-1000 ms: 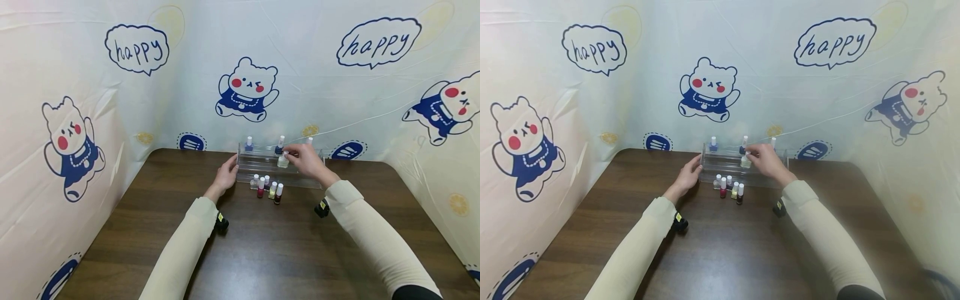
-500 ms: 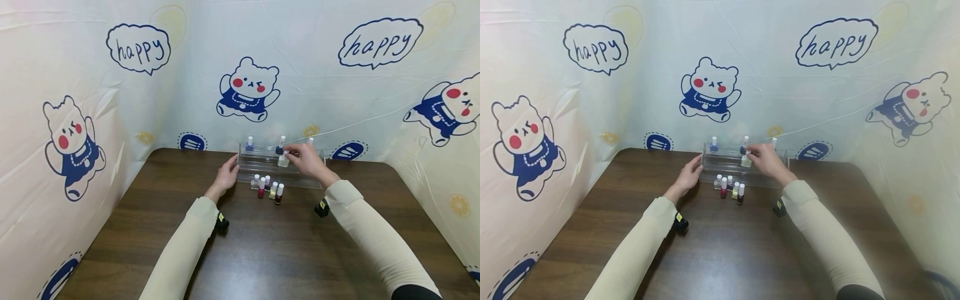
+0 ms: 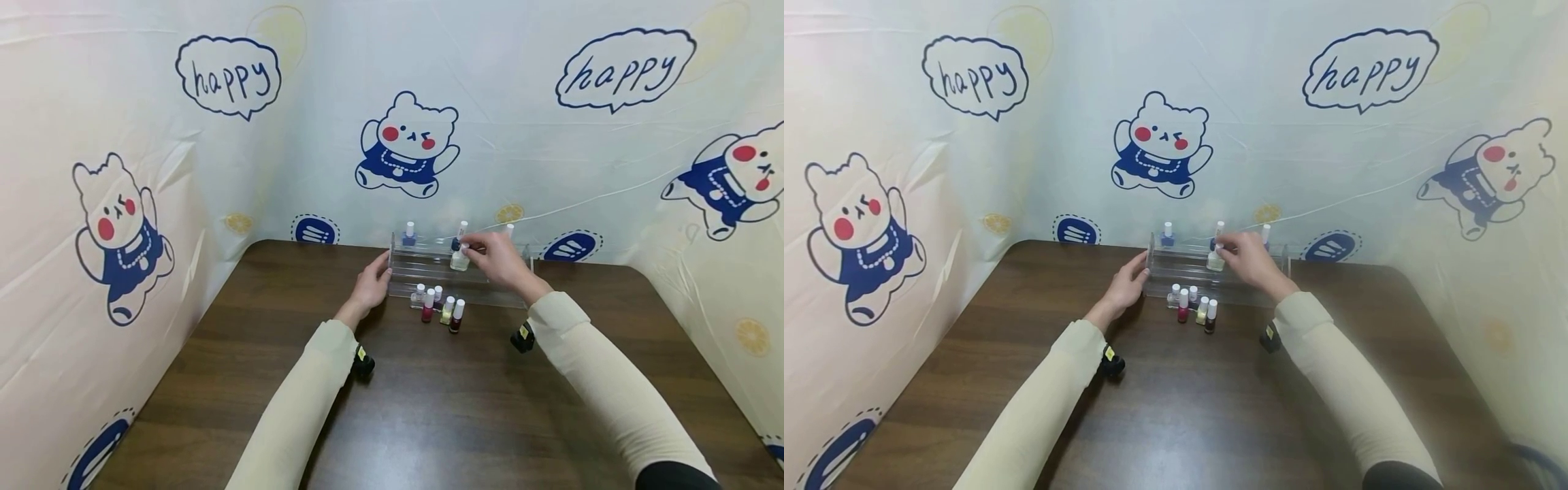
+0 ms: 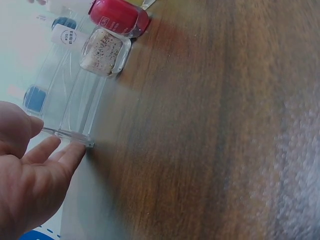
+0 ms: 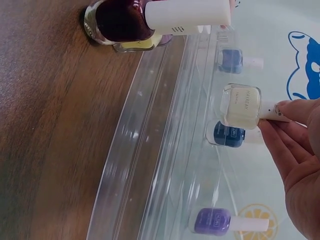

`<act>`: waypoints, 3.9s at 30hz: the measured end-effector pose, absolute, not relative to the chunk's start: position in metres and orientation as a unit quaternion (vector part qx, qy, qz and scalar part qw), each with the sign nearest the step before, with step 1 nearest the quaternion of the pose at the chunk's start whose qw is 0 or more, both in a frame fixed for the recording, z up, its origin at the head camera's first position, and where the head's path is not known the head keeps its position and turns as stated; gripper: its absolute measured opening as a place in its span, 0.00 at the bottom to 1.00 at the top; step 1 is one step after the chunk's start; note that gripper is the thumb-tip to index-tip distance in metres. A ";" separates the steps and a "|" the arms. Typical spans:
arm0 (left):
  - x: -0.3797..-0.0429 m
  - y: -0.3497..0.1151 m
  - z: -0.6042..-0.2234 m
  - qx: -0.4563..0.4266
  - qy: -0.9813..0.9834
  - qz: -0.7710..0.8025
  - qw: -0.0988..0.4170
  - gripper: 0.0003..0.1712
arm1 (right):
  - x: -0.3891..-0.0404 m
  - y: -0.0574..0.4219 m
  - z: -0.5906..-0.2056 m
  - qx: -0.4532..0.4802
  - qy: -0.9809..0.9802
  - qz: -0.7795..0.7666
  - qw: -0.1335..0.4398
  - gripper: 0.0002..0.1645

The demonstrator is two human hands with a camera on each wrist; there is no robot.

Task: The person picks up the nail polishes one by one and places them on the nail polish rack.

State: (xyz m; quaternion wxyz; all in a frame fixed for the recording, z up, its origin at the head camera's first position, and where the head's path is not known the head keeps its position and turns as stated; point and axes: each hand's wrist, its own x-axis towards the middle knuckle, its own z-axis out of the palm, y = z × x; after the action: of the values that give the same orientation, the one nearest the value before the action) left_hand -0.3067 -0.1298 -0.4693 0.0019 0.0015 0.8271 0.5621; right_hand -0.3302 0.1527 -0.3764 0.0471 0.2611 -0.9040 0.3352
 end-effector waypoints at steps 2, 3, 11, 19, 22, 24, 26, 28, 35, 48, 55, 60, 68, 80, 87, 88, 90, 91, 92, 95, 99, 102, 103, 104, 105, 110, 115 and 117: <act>-0.307 -0.130 -0.469 0.002 0.828 0.561 0.002 0.30 | -0.331 0.151 -0.377 0.264 -0.903 0.337 0.048 0.18; -0.307 -0.130 -0.469 0.003 0.828 0.560 0.002 0.30 | -0.331 0.151 -0.376 0.265 -0.902 0.337 0.049 0.17; -0.307 -0.130 -0.467 0.006 0.828 0.560 -0.004 0.30 | -0.333 0.143 -0.371 0.272 -0.900 0.338 0.055 0.14; -0.307 -0.130 -0.468 0.002 0.825 0.565 0.004 0.30 | -0.333 0.136 -0.369 0.277 -0.900 0.332 0.060 0.13; -0.307 -0.131 -0.470 0.003 0.825 0.565 0.002 0.30 | -0.334 0.134 -0.368 0.272 -0.902 0.331 0.059 0.14; -0.308 -0.131 -0.471 0.004 0.825 0.565 0.000 0.30 | -0.334 0.132 -0.368 0.270 -0.902 0.332 0.059 0.14; -0.308 -0.131 -0.472 0.005 0.825 0.565 -0.001 0.30 | -0.335 0.131 -0.367 0.270 -0.901 0.334 0.059 0.13; -0.308 -0.131 -0.472 0.006 0.825 0.565 -0.001 0.30 | -0.335 0.130 -0.366 0.271 -0.900 0.335 0.059 0.13; -0.309 -0.133 -0.471 0.006 0.825 0.565 -0.005 0.30 | -0.336 0.125 -0.362 0.274 -0.898 0.338 0.059 0.13; -0.308 -0.136 -0.471 0.000 0.826 0.564 -0.007 0.30 | -0.343 0.113 -0.366 0.310 -0.891 0.327 0.054 0.14; -0.305 -0.134 -0.468 -0.001 0.825 0.565 -0.006 0.30 | -0.346 0.106 -0.372 0.322 -0.886 0.330 0.046 0.13; -0.303 -0.132 -0.466 0.000 0.830 0.557 -0.002 0.30 | -0.348 0.102 -0.372 0.327 -0.885 0.329 0.038 0.13; -0.305 -0.132 -0.470 0.007 0.831 0.556 -0.010 0.30 | -0.350 0.094 -0.369 0.343 -0.880 0.326 0.032 0.13; -0.305 -0.132 -0.468 0.013 0.837 0.547 -0.013 0.31 | -0.358 0.082 -0.369 0.357 -0.881 0.307 0.033 0.14; -0.304 -0.133 -0.467 0.011 0.840 0.542 -0.010 0.31 | -0.364 0.077 -0.372 0.367 -0.879 0.304 0.025 0.14; -0.304 -0.133 -0.468 0.010 0.840 0.542 -0.009 0.31 | -0.365 0.076 -0.373 0.366 -0.879 0.305 0.022 0.13; -0.304 -0.132 -0.469 0.008 0.840 0.543 -0.006 0.31 | -0.366 0.075 -0.376 0.362 -0.879 0.309 0.012 0.13; -0.303 -0.132 -0.469 0.008 0.840 0.542 -0.005 0.31 | -0.366 0.074 -0.377 0.359 -0.880 0.310 0.006 0.14; -0.303 -0.133 -0.470 0.007 0.840 0.542 -0.004 0.31 | -0.367 0.074 -0.378 0.356 -0.882 0.310 0.001 0.14; -0.304 -0.133 -0.471 0.006 0.838 0.545 -0.003 0.31 | -0.369 0.072 -0.382 0.348 -0.884 0.312 -0.015 0.14; -0.305 -0.133 -0.473 0.007 0.835 0.550 -0.006 0.31 | -0.372 0.070 -0.385 0.345 -0.885 0.311 -0.025 0.15; -0.306 -0.133 -0.474 0.008 0.835 0.550 -0.005 0.31 | -0.373 0.068 -0.386 0.346 -0.886 0.308 -0.027 0.14; -0.306 -0.133 -0.474 0.008 0.836 0.549 -0.005 0.31 | -0.374 0.067 -0.386 0.347 -0.886 0.306 -0.027 0.14; -0.306 -0.134 -0.474 0.008 0.837 0.547 -0.005 0.31 | -0.374 0.067 -0.386 0.347 -0.887 0.303 -0.025 0.14; -0.306 -0.134 -0.473 0.008 0.837 0.547 -0.005 0.31 | -0.375 0.066 -0.386 0.349 -0.888 0.300 -0.024 0.14; -0.305 -0.133 -0.471 0.010 0.837 0.548 -0.006 0.31 | -0.375 0.063 -0.386 0.344 -0.894 0.288 -0.023 0.15; -0.305 -0.134 -0.472 0.021 0.841 0.540 -0.023 0.31 | -0.373 0.059 -0.386 0.349 -0.891 0.289 -0.026 0.15; -0.305 -0.134 -0.473 0.025 0.843 0.537 -0.030 0.30 | -0.374 0.058 -0.387 0.353 -0.889 0.290 -0.025 0.15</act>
State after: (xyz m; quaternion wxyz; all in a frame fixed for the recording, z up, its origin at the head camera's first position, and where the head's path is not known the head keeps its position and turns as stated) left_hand -0.3052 -0.1338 -0.4727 -0.0297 0.0252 0.8429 0.5367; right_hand -0.3738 0.0584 -0.3870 -0.0248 0.3534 -0.8890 0.2903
